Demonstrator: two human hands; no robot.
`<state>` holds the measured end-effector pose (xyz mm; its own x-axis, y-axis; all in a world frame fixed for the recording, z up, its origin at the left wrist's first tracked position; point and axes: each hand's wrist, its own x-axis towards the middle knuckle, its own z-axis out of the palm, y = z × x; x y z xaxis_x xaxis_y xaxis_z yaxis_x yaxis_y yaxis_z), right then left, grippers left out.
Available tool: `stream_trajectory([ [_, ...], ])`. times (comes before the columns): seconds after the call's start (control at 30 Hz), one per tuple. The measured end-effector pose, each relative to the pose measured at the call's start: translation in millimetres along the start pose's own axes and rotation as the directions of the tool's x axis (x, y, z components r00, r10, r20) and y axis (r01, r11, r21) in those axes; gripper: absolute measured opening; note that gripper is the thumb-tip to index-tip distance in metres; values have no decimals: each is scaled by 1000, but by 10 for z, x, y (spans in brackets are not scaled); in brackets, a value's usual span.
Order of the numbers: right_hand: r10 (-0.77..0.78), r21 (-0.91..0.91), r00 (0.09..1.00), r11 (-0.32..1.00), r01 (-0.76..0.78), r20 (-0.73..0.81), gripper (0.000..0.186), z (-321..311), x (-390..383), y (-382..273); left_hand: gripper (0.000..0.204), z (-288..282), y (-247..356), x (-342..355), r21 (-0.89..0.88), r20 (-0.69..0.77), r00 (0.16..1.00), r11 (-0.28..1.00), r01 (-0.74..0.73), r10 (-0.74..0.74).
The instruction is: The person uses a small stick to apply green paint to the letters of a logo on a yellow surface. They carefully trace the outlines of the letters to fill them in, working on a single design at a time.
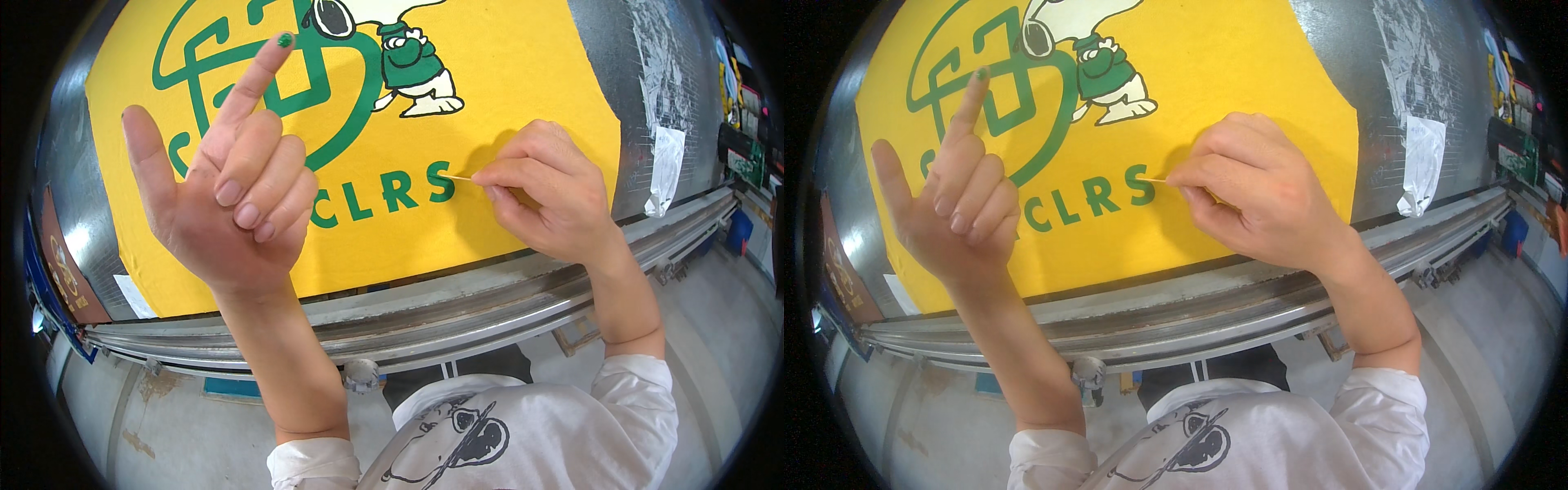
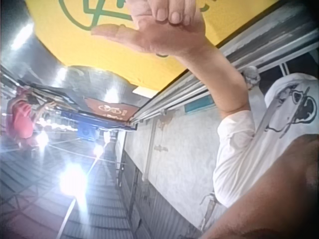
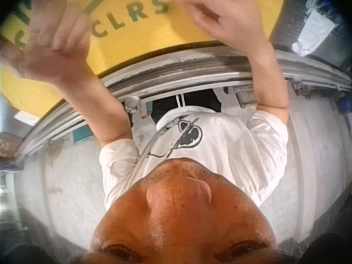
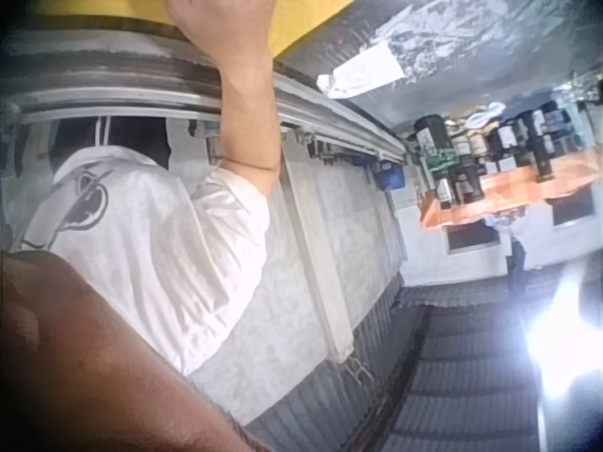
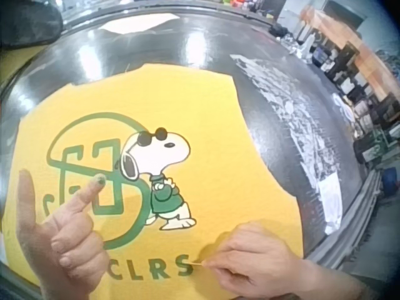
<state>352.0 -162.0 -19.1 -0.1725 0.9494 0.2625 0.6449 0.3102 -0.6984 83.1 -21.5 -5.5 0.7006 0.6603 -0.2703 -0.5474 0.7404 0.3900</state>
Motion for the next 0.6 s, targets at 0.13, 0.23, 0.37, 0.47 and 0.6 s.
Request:
stream_trajectory([
  [0.13, -7, -19, 1000, 1000, 7, 8, 23, -5, 3, 3, 104, -41, 6, 6, -6, 35, 999, 1000, -10, 10],
  [0.23, -10, -21, 1000, 1000, 10, 11, 23, -4, 2, 11, 104, -53, 2, 16, -6, 57, 998, 1000, -11, 11],
  [0.37, -20, -26, 1000, 999, 20, 9, 23, 6, -7, 24, 103, -56, 5, 10, 6, 48, 999, 1000, -11, 11],
  [0.47, -23, -24, 999, 999, 24, 23, 23, -7, -3, 23, 103, -48, 6, 6, 9, 48, 999, 1000, -9, 8],
  [0.6, -33, -20, 999, 999, 34, 25, 24, -10, -9, 40, 103, -36, 10, 6, 15, 47, 999, 1000, -6, 6],
])
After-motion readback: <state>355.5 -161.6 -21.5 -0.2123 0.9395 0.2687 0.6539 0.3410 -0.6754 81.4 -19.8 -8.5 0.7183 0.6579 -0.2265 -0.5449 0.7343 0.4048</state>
